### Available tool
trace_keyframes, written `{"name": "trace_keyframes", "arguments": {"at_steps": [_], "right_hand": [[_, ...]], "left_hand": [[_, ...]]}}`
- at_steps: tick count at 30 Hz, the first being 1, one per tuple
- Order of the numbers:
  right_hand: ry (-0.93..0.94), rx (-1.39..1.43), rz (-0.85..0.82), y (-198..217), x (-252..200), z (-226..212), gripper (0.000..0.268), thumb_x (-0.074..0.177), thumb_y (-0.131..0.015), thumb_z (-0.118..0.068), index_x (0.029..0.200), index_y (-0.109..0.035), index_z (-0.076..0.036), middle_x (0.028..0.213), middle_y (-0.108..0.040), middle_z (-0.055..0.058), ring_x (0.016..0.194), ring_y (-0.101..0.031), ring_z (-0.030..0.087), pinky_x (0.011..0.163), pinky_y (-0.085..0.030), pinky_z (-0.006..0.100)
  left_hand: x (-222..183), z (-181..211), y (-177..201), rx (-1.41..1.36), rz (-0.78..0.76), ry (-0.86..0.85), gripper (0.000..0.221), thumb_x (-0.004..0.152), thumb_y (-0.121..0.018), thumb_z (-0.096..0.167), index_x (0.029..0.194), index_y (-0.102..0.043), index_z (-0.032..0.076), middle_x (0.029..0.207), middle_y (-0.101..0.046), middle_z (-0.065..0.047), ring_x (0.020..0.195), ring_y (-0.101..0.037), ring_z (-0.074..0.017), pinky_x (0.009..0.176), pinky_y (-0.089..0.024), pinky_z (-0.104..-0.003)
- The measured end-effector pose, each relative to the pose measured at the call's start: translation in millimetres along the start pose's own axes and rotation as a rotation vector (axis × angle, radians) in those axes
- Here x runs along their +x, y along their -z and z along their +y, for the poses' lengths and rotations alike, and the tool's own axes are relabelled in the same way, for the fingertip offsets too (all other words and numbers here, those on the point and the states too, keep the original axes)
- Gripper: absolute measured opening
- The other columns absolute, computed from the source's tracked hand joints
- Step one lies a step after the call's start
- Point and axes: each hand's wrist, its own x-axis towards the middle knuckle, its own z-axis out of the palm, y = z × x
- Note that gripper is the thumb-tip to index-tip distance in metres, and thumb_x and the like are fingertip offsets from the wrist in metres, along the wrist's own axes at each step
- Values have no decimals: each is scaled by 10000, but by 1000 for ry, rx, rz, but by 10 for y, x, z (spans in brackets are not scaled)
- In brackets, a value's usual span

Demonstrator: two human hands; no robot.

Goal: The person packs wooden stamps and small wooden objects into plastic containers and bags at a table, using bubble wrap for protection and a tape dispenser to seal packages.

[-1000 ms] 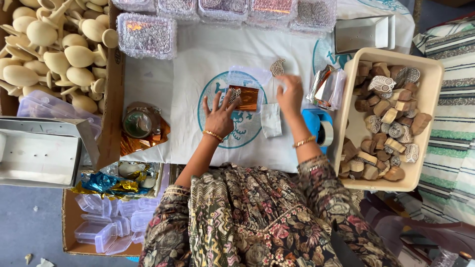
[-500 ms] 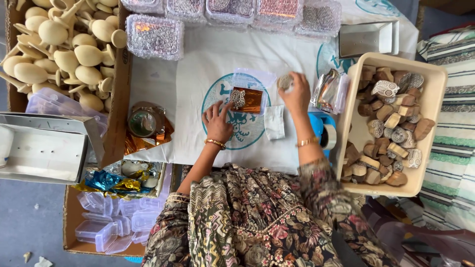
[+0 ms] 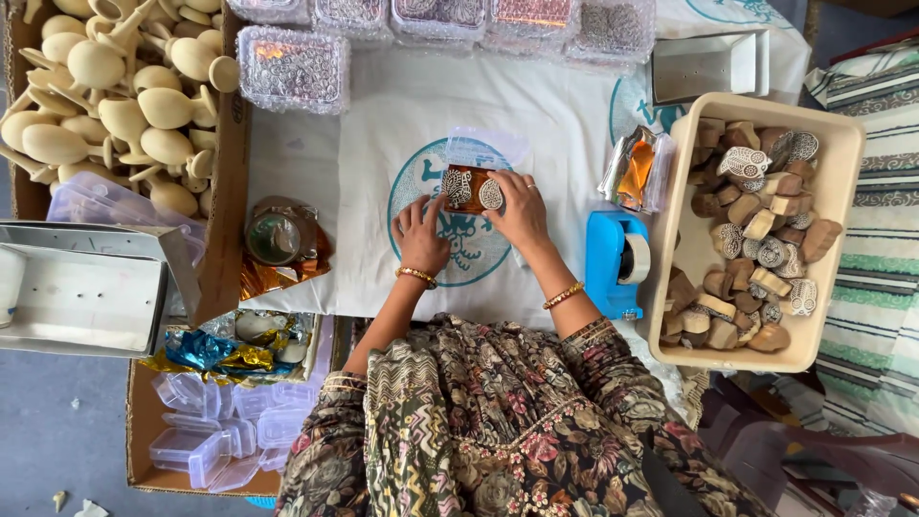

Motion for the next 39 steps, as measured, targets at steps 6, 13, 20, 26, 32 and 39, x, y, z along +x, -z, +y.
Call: {"name": "trace_keyframes", "arguments": {"at_steps": [6,13,20,26,32,39], "right_hand": [[-17,29,156,9,-128,222,635,707,-902,-123,1278,-626,-124,1292,-646,69,1174,-595,300,1026,-484,402],[-346,231,258,7,32,492,647,760,-850,-41,1346,-602,-157,1311,-654,47,1109,-628,223,856,-536,346],[-151,505,186,167,135,290,905,769,-797,-96,1560,-360,-147,1512,-469,124,1350,-454,315,1055,-429,434],[67,328,203,409,102,146,649,863,-796,-265,1447,-553,-116,1395,-604,71,1349,-478,292,1169,-363,455],[155,91,120,261,-264,89,471,912,-743,-393,1298,-695,-127,1353,-637,49,1320,-524,285,1140,-357,464],[191,-121,-34,-118,-585,165,525,866,-759,-421,1318,-673,-168,1529,-498,64,1432,-395,315,1156,-274,520]], "left_hand": [[-1,-81,-73,-33,9,-10,842,640,-659,14,1434,-527,262,1436,-512,-65,1363,-409,-305,1149,-230,-546],[71,-104,-213,-98,-47,59,898,647,-699,59,1493,-460,241,1385,-527,-74,1303,-424,-344,1125,-257,-573],[104,-272,-406,-118,-39,106,906,669,-703,86,1527,-430,187,1365,-540,-84,1266,-437,-356,1086,-306,-581],[126,-251,-296,-128,-56,46,836,663,-715,90,1458,-503,239,1299,-599,-19,1232,-463,-340,1045,-333,-569],[102,-176,-168,-150,-2,88,810,657,-657,29,1423,-544,265,1286,-625,1,1213,-484,-318,1038,-372,-522],[29,0,41,65,128,-163,824,700,-570,-45,1489,-497,179,1552,-503,-31,1414,-452,-286,1191,-327,-497]]}}
